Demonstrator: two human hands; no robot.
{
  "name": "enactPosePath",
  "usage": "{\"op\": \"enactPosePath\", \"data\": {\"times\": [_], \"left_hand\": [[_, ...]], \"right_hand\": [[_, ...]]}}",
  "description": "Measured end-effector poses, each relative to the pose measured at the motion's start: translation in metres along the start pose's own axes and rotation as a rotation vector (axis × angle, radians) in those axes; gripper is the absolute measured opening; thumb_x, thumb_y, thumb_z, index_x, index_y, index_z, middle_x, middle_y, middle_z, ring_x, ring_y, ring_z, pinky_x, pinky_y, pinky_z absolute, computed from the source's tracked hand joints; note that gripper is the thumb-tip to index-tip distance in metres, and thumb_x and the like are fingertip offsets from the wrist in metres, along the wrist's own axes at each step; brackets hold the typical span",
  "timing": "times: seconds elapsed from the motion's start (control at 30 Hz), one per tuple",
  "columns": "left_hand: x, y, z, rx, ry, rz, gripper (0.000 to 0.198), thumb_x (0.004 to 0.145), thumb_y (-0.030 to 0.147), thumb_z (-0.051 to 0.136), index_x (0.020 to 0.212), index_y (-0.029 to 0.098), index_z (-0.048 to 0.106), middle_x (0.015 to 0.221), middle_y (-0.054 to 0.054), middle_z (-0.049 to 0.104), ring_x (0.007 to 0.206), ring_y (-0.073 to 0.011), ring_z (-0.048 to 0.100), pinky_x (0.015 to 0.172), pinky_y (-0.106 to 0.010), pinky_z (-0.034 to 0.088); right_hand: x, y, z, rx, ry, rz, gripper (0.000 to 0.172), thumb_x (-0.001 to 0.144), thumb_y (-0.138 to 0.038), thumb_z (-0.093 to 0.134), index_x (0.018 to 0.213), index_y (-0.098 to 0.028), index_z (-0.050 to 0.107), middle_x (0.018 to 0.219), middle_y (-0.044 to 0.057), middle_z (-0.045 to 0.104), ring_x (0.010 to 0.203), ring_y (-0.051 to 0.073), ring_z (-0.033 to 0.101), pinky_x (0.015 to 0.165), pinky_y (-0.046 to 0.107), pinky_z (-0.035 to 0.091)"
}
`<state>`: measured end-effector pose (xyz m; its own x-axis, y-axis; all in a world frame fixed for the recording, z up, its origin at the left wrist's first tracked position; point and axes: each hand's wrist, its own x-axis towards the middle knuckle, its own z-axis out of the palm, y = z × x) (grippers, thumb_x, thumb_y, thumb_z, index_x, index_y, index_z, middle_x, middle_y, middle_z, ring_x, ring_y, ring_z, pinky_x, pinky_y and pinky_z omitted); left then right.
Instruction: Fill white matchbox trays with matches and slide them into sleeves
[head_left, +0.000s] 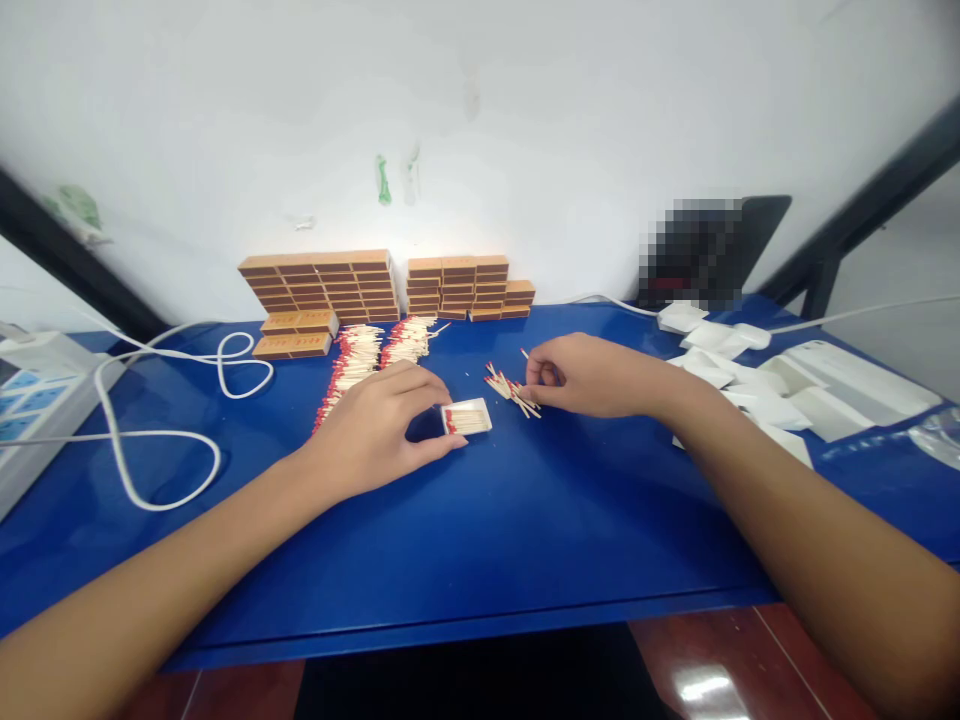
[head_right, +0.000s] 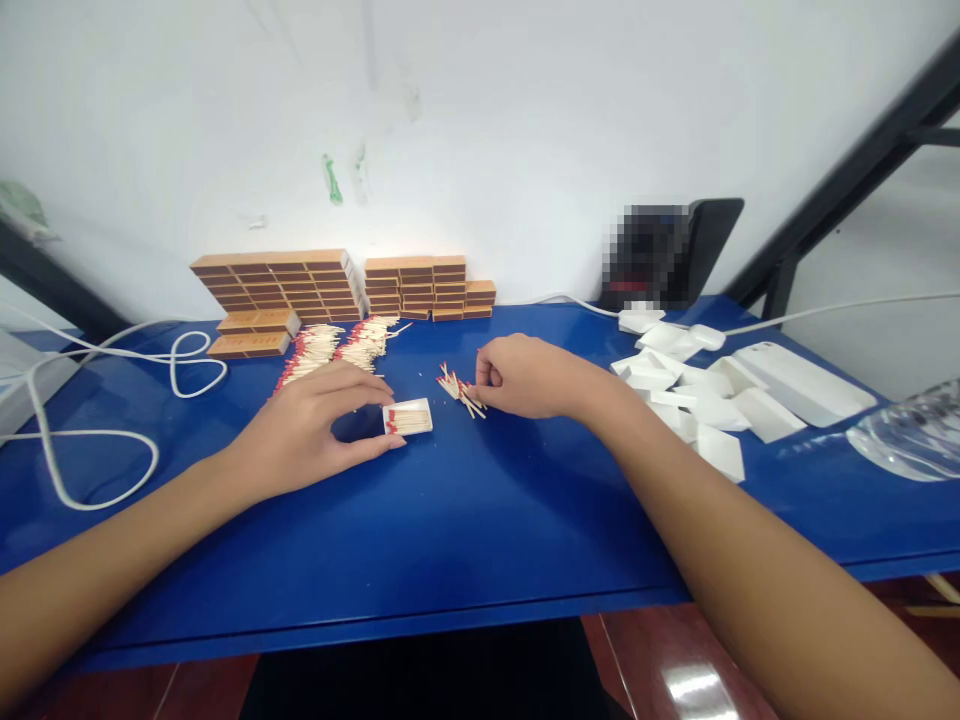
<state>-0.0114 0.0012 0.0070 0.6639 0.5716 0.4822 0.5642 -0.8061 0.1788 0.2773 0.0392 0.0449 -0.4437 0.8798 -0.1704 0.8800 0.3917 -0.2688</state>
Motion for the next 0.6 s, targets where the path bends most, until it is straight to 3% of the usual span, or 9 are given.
{"op": "enactPosePath", "data": {"times": [0.27,0.6], "left_hand": [[0.0008,-0.0002,0.0,-0.009,-0.006,-0.001,0.026,0.096,0.041,0.078,0.108,0.018,0.077,0.112,-0.01,0.079,0.106,-0.0273,0.074,0.098,-0.044,0.061],[0.0003,-0.0014,0.0001,0.007,-0.008,0.005,0.029,0.096,0.043,0.078,0.11,0.018,0.077,0.111,-0.01,0.079,0.105,-0.0269,0.074,0.098,-0.044,0.061]], "right_hand": [[0.0007,0.0077,-0.0027,-0.004,-0.023,0.037,0.01,0.092,-0.022,0.064,0.087,-0.022,0.074,0.086,0.003,0.077,0.073,0.018,0.066,0.065,0.032,0.044],[0.0011,0.0071,-0.0004,-0.049,0.004,0.036,0.007,0.089,-0.024,0.066,0.083,-0.022,0.071,0.081,0.003,0.075,0.069,0.019,0.064,0.062,0.033,0.04]]}}
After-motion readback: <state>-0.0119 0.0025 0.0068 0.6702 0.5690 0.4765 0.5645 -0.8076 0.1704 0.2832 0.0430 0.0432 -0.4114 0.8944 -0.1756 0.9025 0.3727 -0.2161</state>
